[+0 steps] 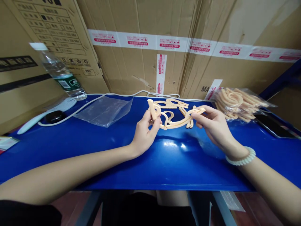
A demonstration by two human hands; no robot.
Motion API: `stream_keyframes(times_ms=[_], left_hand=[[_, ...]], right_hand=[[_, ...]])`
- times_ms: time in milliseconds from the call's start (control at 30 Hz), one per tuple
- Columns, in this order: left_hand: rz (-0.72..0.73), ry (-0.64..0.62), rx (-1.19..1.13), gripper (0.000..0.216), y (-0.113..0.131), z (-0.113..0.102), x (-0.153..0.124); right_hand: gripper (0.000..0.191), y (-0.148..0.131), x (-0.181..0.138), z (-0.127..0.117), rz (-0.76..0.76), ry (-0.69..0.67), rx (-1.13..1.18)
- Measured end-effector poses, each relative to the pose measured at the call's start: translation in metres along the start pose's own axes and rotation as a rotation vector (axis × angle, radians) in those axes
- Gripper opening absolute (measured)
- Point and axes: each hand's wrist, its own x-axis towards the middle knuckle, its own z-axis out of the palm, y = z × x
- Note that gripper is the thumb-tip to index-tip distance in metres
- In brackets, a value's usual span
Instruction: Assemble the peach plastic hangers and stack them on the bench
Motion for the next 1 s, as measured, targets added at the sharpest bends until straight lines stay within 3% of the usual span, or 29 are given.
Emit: stream_keyframes(times_ms=[233, 400, 500, 633, 700, 1000], left_hand=[[-0.021, -0.026, 0.119, 0.016, 0.006, -0.003, 0.0], [0.027, -0.312, 0.04, 0.016, 0.015, -0.004, 0.0], [0.025, -0.504, -0.093, 0.019, 0.018, -0.003, -0.002], [-0.264, -0.583, -0.231, 0.021, 0.013, 0.0, -0.003], [-0.312, -0.62, -0.182, 0.023, 0.01, 0.001, -0.003], [-0.084, -0.668, 0.155, 0.03, 0.015, -0.002, 0.002]], right_hand=[[0.032, -0.001, 0.004, -0.001, 0.042, -0.03, 0.161], [0.034, 0.006, 0.003, 0.001, 0.082, -0.219, 0.058], [0.03, 0.009, 0.001, 0.004, -0.004, -0.286, -0.034], [0.02, 0.01, -0.002, 0.009, -0.175, -0.338, -0.115], [0.014, 0.011, -0.004, 0.01, -0.249, -0.374, -0.161], [0.018, 0.012, -0.006, 0.007, -0.498, -0.496, -0.346]])
